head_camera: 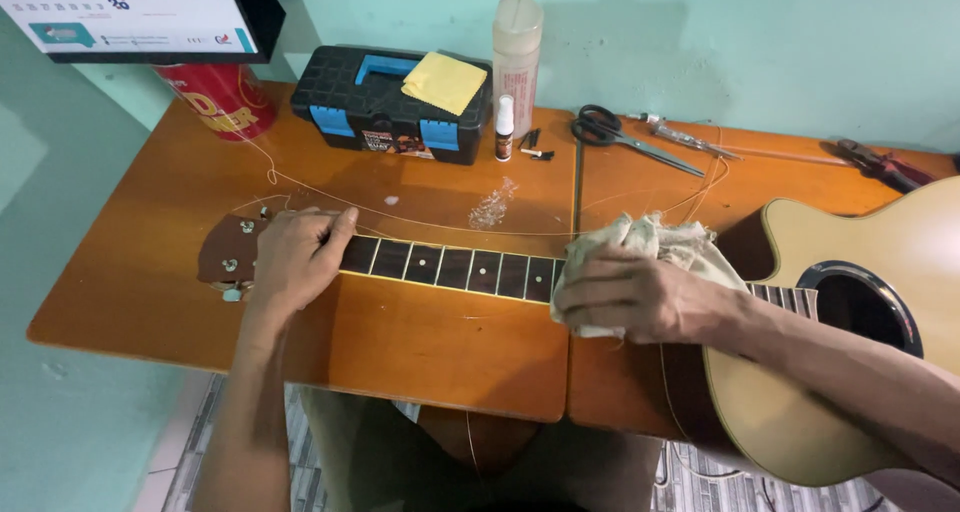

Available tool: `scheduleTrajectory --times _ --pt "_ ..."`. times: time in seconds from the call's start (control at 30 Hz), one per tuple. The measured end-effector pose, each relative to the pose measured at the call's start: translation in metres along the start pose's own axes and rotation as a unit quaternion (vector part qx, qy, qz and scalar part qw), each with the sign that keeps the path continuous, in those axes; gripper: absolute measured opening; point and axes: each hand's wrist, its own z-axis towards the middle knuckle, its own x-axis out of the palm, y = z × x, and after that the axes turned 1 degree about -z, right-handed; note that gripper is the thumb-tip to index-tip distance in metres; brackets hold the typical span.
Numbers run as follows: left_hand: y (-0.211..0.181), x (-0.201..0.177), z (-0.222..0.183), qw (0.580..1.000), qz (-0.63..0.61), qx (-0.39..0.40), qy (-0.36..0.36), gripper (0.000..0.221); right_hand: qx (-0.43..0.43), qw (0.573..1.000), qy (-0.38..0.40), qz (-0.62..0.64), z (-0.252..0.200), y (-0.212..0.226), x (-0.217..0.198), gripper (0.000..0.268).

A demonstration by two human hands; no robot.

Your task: Wiping the headstock and fretboard of an acoustic guitar with a cloth to clean it.

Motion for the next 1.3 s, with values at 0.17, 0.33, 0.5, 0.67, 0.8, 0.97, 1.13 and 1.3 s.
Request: scheduleTrajectory --times 0.17,0.33,0.5,0.67,0.8,0.97,1.13,1.3 --pt "-0.023 -0.012 -0.002 1.0 -0.014 -0.01 0.013 0.069 0.134 0.99 -0.028 0.03 -0.019 -0.02 0.01 0.057" --pt "-0.009 -0.007 0.001 1.0 0.005 0.003 0.006 0.073 0.076 0.996 -0.002 0.049 0.002 -0.003 -0.001 0.044" --pt "-0.001 -0.006 0.001 1.0 -0.012 0.008 0.011 0.071 0.129 0.991 -0.031 0.011 -0.003 -0.017 0.001 0.057" --pt "0.001 -0.004 -0.003 0.999 0.019 -0.025 0.013 0.071 0.09 0.993 0.003 0.082 0.024 0.002 -0.018 0.069" --pt "-0.006 -0.005 -0.006 0.999 0.015 -0.039 0.013 0.066 0.184 0.979 -0.047 0.073 0.017 -0.013 -0.005 0.04" --pt "-0.007 -0.007 -0.006 1.0 0.02 -0.022 0.005 0.065 0.169 0.985 -0.027 0.029 0.029 -0.015 0.014 0.025" --pt "-0.008 -0.008 -0.006 1.0 0.027 -0.011 0.003 0.064 0.155 0.987 -0.017 0.043 0.038 -0.007 0.01 0.038" --pt "-0.001 -0.008 -0.003 1.0 0.009 0.008 0.004 0.068 0.065 0.995 0.0 0.081 0.028 -0.011 0.014 0.054"
